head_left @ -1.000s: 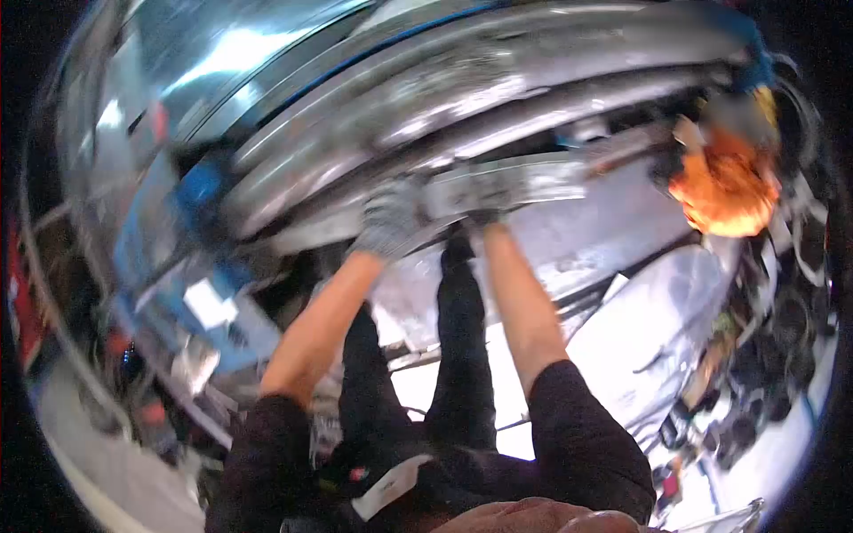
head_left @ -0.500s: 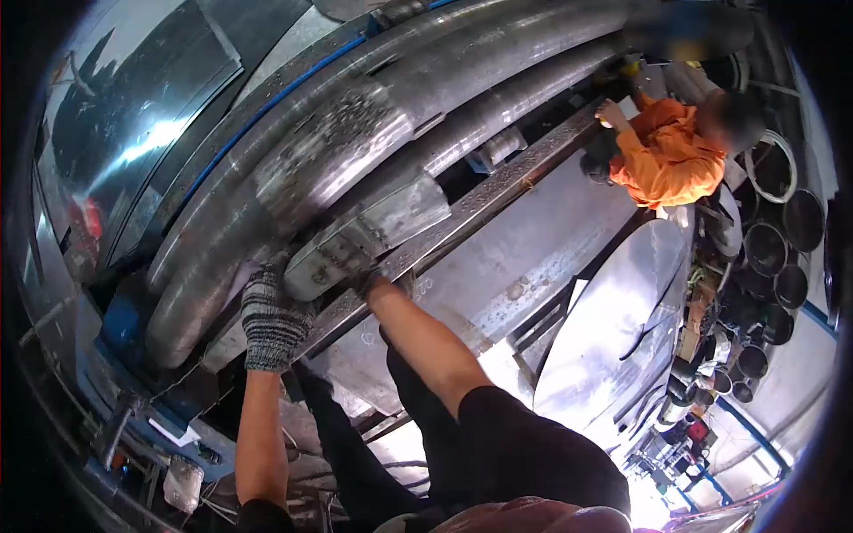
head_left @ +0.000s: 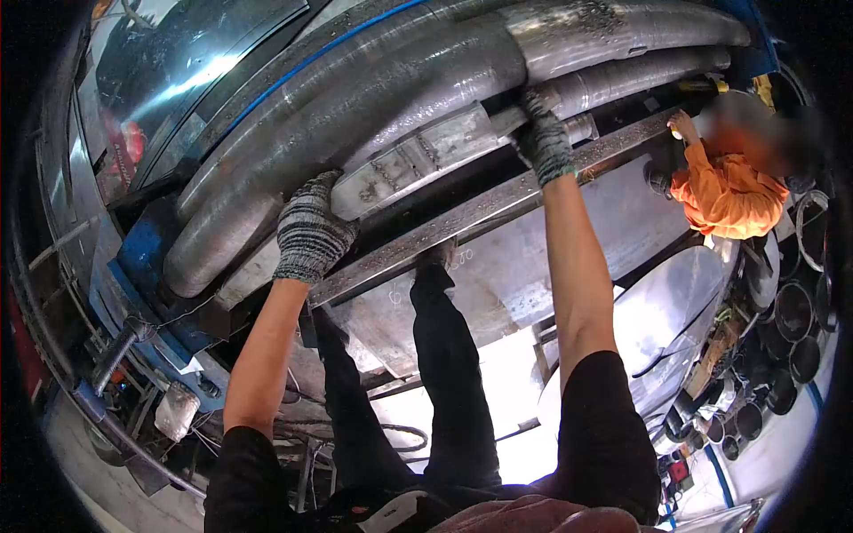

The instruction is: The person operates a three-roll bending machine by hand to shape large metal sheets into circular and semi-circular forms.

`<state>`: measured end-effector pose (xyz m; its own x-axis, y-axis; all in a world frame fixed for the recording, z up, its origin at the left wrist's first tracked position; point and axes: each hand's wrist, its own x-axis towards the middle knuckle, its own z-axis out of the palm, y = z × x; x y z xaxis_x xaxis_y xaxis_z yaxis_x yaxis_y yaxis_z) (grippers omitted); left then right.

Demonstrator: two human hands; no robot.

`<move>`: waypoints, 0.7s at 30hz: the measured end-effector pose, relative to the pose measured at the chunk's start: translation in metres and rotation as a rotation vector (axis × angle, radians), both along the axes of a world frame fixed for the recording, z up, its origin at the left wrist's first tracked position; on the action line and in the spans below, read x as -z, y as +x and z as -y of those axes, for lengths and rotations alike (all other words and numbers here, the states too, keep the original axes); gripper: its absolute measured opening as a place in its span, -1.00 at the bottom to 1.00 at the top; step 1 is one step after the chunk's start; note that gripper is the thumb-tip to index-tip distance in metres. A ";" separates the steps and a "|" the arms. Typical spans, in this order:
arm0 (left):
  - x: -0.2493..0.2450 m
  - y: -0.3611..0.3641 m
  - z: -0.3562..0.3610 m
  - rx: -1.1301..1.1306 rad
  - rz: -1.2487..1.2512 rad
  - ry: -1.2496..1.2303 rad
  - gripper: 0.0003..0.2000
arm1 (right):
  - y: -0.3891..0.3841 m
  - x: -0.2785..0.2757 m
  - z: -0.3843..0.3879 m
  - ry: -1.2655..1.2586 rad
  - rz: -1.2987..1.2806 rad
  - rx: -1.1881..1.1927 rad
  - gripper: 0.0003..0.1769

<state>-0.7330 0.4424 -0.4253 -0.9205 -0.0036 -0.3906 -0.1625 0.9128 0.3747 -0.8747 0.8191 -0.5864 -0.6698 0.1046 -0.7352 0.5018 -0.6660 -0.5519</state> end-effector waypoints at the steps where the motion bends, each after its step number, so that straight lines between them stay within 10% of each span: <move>1: 0.000 -0.001 -0.002 -0.004 0.032 -0.036 -0.29 | -0.005 -0.012 -0.013 0.137 -0.006 -0.039 -0.54; 9: 0.047 0.013 -0.035 0.085 0.309 -0.260 -0.23 | -0.055 -0.047 -0.065 0.847 0.042 -0.272 -0.36; 13: 0.080 0.032 -0.038 0.050 0.339 -0.218 -0.29 | -0.091 -0.010 -0.113 1.260 -0.209 -1.105 -0.30; 21: 0.066 0.009 -0.011 0.082 0.121 -0.182 -0.28 | -0.073 -0.020 -0.093 1.236 -0.215 -0.818 -0.16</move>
